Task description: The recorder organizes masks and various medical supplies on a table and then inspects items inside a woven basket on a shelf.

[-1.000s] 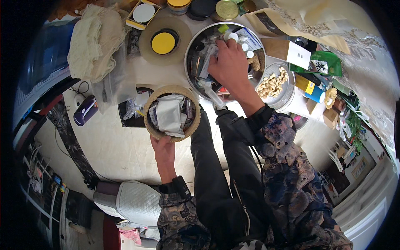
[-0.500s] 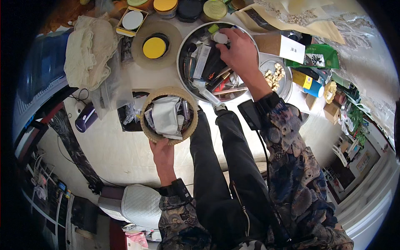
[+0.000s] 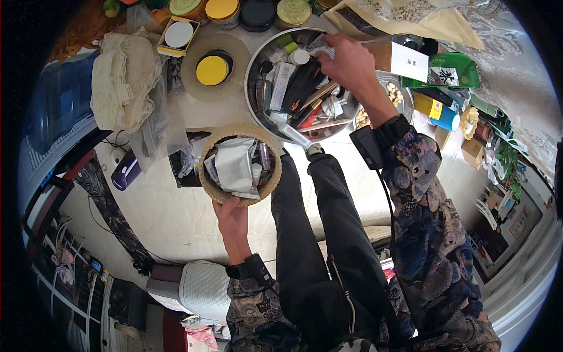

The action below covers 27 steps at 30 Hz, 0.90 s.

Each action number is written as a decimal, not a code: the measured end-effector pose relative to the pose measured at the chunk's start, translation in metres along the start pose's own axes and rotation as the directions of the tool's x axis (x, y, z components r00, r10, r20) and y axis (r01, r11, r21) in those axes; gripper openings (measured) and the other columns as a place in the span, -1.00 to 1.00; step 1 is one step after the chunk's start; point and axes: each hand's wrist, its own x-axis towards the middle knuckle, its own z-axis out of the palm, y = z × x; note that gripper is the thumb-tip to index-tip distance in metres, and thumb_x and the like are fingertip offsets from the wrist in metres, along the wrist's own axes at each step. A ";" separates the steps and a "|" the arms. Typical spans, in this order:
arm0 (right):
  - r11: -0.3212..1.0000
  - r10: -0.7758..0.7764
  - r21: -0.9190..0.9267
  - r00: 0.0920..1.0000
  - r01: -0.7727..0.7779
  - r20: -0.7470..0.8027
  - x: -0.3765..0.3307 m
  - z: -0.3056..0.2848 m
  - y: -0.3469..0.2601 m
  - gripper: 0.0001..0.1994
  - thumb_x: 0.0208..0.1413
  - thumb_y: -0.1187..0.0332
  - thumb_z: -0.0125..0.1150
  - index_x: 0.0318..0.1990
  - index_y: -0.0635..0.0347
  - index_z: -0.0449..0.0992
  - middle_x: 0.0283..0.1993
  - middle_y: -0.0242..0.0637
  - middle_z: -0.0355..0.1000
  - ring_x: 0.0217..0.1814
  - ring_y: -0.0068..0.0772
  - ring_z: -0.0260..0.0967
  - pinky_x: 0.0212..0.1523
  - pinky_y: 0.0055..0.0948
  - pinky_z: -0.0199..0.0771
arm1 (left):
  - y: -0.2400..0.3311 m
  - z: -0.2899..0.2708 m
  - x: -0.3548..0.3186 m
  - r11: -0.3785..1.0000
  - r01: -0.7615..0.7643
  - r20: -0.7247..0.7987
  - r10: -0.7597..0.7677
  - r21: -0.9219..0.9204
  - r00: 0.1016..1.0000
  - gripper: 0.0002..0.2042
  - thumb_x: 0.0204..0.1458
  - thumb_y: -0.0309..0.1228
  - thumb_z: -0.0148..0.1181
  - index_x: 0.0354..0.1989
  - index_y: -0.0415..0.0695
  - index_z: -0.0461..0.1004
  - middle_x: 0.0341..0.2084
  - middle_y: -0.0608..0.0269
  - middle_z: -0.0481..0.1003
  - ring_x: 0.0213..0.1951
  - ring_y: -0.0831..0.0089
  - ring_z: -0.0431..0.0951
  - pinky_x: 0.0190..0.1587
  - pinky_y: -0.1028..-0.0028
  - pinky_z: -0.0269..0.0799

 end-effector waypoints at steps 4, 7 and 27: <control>0.991 -0.056 -0.119 0.997 0.063 0.059 0.010 0.003 -0.010 -0.67 -0.22 0.29 0.22 -0.22 0.19 0.58 -0.18 -0.06 0.51 -0.13 0.10 0.49 -0.16 0.00 0.53 | -0.001 0.001 0.000 0.998 0.020 0.032 -0.022 0.052 0.999 -0.19 -0.22 -0.65 0.12 0.35 -0.07 0.07 0.23 0.22 0.23 0.27 0.21 0.23 0.30 0.09 0.18; 0.991 0.000 -0.133 0.989 0.021 0.150 0.015 0.001 -0.019 -0.69 -0.22 0.30 0.22 -0.24 0.19 0.59 -0.15 -0.03 0.49 -0.10 0.11 0.48 -0.13 -0.01 0.51 | -0.001 0.002 -0.001 0.999 0.021 0.047 -0.023 0.046 0.999 -0.19 -0.22 -0.66 0.12 0.35 -0.07 0.07 0.24 0.22 0.22 0.27 0.20 0.23 0.30 0.08 0.17; 0.919 -0.285 -0.222 0.938 0.326 0.198 0.041 0.007 -0.009 -0.81 -0.21 0.43 0.20 -0.35 0.17 0.57 -0.30 -0.06 0.53 -0.19 0.03 0.51 -0.28 -0.07 0.52 | -0.014 0.036 -0.008 0.996 0.041 0.015 -0.040 -0.074 0.999 -0.25 -0.22 -0.68 0.09 0.30 -0.12 0.12 0.16 0.19 0.30 0.18 0.19 0.34 0.24 0.12 0.27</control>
